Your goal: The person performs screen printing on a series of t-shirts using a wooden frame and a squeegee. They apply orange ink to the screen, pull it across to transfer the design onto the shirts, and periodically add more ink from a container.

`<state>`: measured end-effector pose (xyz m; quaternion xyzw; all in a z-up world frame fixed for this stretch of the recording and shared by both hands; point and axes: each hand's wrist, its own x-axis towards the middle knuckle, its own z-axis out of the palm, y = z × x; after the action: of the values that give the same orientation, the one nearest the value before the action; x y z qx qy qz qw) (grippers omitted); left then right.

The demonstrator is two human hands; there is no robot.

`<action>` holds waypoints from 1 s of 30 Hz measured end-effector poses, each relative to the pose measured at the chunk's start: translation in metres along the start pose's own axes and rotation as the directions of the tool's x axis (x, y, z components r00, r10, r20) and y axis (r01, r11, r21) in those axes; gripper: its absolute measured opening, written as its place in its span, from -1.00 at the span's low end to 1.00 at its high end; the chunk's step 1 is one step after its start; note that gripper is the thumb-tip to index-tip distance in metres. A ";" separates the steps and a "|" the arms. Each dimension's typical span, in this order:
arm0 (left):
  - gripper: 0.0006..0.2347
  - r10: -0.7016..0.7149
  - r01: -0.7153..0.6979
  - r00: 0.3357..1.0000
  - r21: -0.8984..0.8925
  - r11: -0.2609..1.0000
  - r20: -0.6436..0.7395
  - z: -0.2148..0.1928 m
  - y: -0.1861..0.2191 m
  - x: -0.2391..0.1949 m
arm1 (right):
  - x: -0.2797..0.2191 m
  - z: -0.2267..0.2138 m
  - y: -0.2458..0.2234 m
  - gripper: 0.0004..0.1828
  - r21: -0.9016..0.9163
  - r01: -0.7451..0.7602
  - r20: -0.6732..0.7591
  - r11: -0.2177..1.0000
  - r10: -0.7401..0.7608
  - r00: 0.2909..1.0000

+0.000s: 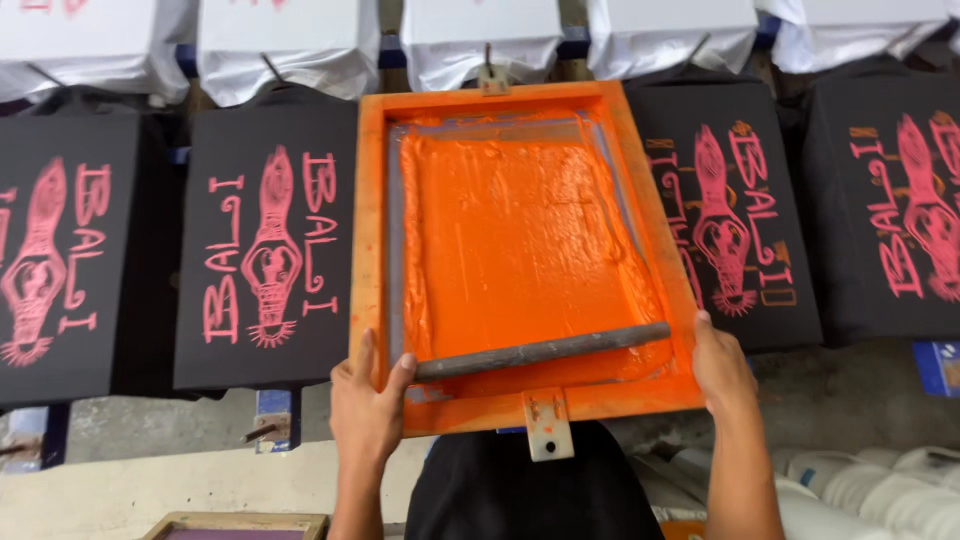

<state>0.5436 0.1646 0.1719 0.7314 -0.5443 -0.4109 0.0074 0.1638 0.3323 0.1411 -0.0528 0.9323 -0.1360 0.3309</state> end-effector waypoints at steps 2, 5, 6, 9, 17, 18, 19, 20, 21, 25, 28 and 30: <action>-0.20 0.005 -0.005 1.000 0.006 1.000 0.012 -0.008 0.009 -0.002 | -0.006 0.000 -0.008 -0.22 0.064 0.022 0.005 0.998 -0.022 1.000; -0.21 0.024 -0.024 1.000 0.026 0.999 -0.006 -0.011 0.016 0.011 | -0.004 -0.003 -0.024 -0.32 0.250 0.105 0.039 0.963 -0.118 0.992; -0.22 0.016 -0.015 1.000 0.054 0.998 -0.016 -0.010 0.011 0.011 | -0.006 -0.004 -0.021 -0.31 0.352 0.135 0.078 0.926 -0.173 0.982; -0.14 0.128 -0.127 0.991 0.015 0.992 -0.034 -0.003 0.006 0.029 | -0.045 -0.002 -0.050 -0.28 0.309 0.252 0.039 0.917 -0.277 0.960; -0.15 0.198 -0.203 0.979 -0.094 0.975 -0.057 0.043 -0.053 0.071 | 0.055 0.086 0.028 -0.31 0.290 0.226 0.059 0.930 -0.253 0.966; -0.14 0.230 -0.237 0.971 -0.124 0.964 -0.070 0.046 -0.055 0.076 | 0.063 0.094 0.032 -0.33 0.291 0.222 0.036 0.931 -0.243 0.969; -0.14 0.222 -0.229 0.972 -0.120 0.966 -0.071 0.052 -0.058 0.088 | 0.078 0.099 0.040 -0.33 0.289 0.218 0.046 0.932 -0.241 0.969; -0.15 0.243 -0.251 0.967 -0.137 0.958 -0.072 0.057 -0.067 0.094 | 0.089 0.106 0.052 -0.40 0.241 0.282 -0.045 0.929 -0.279 0.959; -0.15 0.263 -0.272 0.962 -0.154 0.950 -0.073 0.062 -0.078 0.100 | 0.100 0.115 0.066 -0.46 0.187 0.342 -0.132 0.921 -0.321 0.938; -0.15 0.253 -0.263 0.964 -0.164 0.951 -0.083 0.055 -0.065 0.082 | 0.081 0.103 0.061 -0.53 0.109 0.350 -0.121 0.930 -0.337 0.934; -0.11 0.234 -0.243 0.970 -0.182 0.953 -0.068 0.051 -0.056 0.076 | 0.062 0.092 0.058 -0.57 0.041 0.367 -0.125 0.929 -0.360 0.924; -0.11 0.239 -0.245 0.970 -0.178 0.953 -0.051 0.052 -0.053 0.078 | 0.062 0.085 0.056 -0.63 0.019 0.412 -0.134 0.911 -0.406 0.904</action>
<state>0.5589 0.1462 0.0671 0.6612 -0.5895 -0.4447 0.1326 0.1692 0.3560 0.0247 -0.2306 0.9162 -0.2274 0.2361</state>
